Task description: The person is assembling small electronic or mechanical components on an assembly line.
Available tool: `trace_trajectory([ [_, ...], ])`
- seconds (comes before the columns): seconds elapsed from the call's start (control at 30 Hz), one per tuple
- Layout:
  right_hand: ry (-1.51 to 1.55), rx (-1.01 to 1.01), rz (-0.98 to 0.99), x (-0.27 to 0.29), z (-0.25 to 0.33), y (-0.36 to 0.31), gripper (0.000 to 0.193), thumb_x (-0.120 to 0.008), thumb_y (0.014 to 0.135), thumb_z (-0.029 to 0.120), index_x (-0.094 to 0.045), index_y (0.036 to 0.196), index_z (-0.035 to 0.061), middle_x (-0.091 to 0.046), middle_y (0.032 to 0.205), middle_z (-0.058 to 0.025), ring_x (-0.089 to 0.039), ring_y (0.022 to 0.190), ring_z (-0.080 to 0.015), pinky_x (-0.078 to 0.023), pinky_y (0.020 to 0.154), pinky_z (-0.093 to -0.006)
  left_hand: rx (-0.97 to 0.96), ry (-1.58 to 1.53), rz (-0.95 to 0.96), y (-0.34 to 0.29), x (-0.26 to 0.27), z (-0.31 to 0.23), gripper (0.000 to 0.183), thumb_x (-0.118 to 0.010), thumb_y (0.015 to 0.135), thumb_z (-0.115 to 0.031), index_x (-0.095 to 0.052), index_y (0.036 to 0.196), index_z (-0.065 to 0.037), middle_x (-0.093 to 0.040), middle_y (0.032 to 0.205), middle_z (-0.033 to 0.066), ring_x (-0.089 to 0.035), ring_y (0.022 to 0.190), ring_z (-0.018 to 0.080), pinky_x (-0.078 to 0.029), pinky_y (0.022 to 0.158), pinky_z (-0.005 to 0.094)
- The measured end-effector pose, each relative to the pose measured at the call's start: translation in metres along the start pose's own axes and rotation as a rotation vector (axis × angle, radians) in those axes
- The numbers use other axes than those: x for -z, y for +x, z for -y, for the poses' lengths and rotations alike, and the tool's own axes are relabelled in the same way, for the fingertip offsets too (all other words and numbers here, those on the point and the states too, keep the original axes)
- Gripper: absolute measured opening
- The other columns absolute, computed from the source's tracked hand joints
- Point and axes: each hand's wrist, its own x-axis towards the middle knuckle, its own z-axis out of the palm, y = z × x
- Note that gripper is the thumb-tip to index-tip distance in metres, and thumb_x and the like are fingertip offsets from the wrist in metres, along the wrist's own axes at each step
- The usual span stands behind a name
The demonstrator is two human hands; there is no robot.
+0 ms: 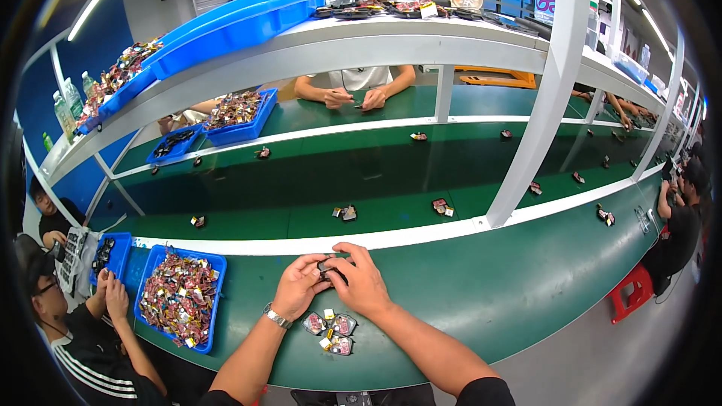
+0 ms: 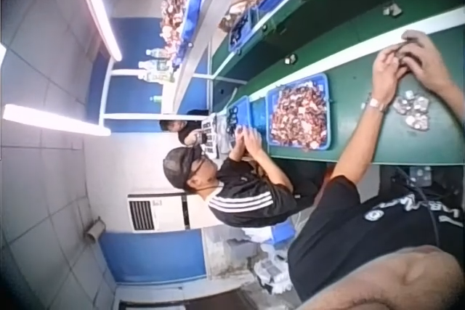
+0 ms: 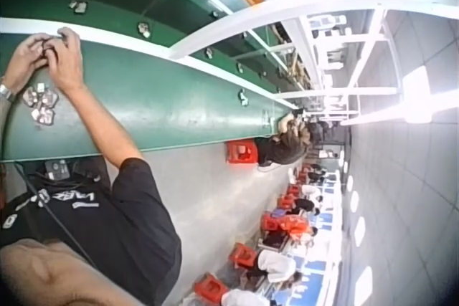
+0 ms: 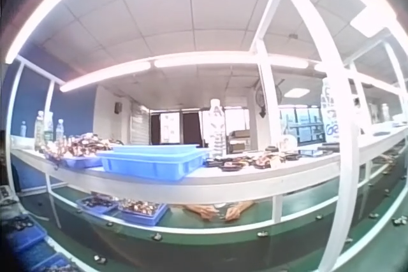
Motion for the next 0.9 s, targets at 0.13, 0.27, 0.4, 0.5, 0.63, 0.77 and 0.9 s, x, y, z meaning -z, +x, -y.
trace_trajectory([
  [0.13,-0.077,0.136,-0.002,0.0009,-0.0025,0.0003,0.019,-0.073,0.074,-0.001,-0.068,0.090,0.0058,-0.060,0.105,-0.0082,-0.061,0.094,-0.0253,-0.055,0.074,-0.0333,0.017,0.012,0.010,-0.0002,0.0015,0.0007,0.029,-0.053,0.097,-0.004,-0.050,0.126,0.000,-0.063,0.121,0.0111,-0.063,0.108,0.0184,-0.053,0.094,0.0377],
  [0.27,-0.116,0.141,-0.009,-0.0005,0.0024,0.0000,0.021,-0.074,0.072,0.001,-0.068,0.091,0.0059,-0.061,0.097,-0.0079,-0.061,0.089,-0.0251,-0.054,0.071,-0.0334,0.020,0.017,-0.002,-0.0014,0.0005,-0.0001,0.029,-0.052,0.097,-0.003,-0.050,0.126,0.000,-0.064,0.118,0.0098,-0.063,0.108,0.0180,-0.053,0.094,0.0375],
  [0.4,-0.142,0.157,0.014,0.0021,0.0051,0.0003,0.020,-0.074,0.072,0.003,-0.068,0.091,0.0060,-0.061,0.097,-0.0074,-0.061,0.088,-0.0250,-0.054,0.071,-0.0335,0.037,0.018,0.000,-0.0016,-0.0028,-0.0025,0.029,-0.051,0.097,-0.002,-0.050,0.126,0.000,-0.063,0.119,0.0099,-0.062,0.108,0.0181,-0.053,0.094,0.0373],
  [0.5,-0.206,0.171,-0.005,-0.0006,0.0045,-0.0009,0.019,-0.074,0.073,0.004,-0.068,0.091,0.0062,-0.062,0.096,-0.0059,-0.062,0.088,-0.0245,-0.054,0.071,-0.0332,0.029,0.030,0.002,-0.0012,-0.0015,-0.0016,0.029,-0.050,0.097,-0.001,-0.050,0.126,0.000,-0.063,0.120,0.0100,-0.062,0.108,0.0182,-0.053,0.094,0.0367],
  [0.63,-0.256,0.194,-0.010,-0.0002,0.0027,-0.0012,0.018,-0.074,0.074,0.005,-0.068,0.090,0.0068,-0.062,0.095,-0.0045,-0.062,0.088,-0.0236,-0.054,0.070,-0.0328,0.046,0.051,-0.004,-0.0016,-0.0028,-0.0024,0.029,-0.050,0.098,-0.001,-0.050,0.126,0.000,-0.063,0.120,0.0099,-0.062,0.109,0.0180,-0.053,0.093,0.0360],
  [0.77,-0.276,0.224,0.012,0.0006,0.0022,-0.0013,0.018,-0.070,0.074,0.004,-0.067,0.092,0.0048,-0.060,0.095,-0.0052,-0.061,0.089,-0.0232,-0.054,0.070,-0.0338,0.041,0.083,-0.006,-0.0013,-0.0036,-0.0016,0.029,-0.049,0.098,-0.002,-0.050,0.126,0.000,-0.063,0.120,0.0098,-0.062,0.109,0.0179,-0.054,0.093,0.0356],
  [0.9,-0.291,0.227,-0.016,-0.0026,0.0029,-0.0010,0.014,-0.073,0.074,0.005,-0.067,0.087,0.0069,-0.061,0.094,-0.0039,-0.061,0.086,-0.0225,-0.053,0.068,-0.0331,0.037,0.091,-0.004,-0.0021,-0.0023,-0.0014,0.028,-0.049,0.098,-0.002,-0.050,0.126,0.000,-0.063,0.118,0.0093,-0.062,0.108,0.0182,-0.053,0.094,0.0358],
])
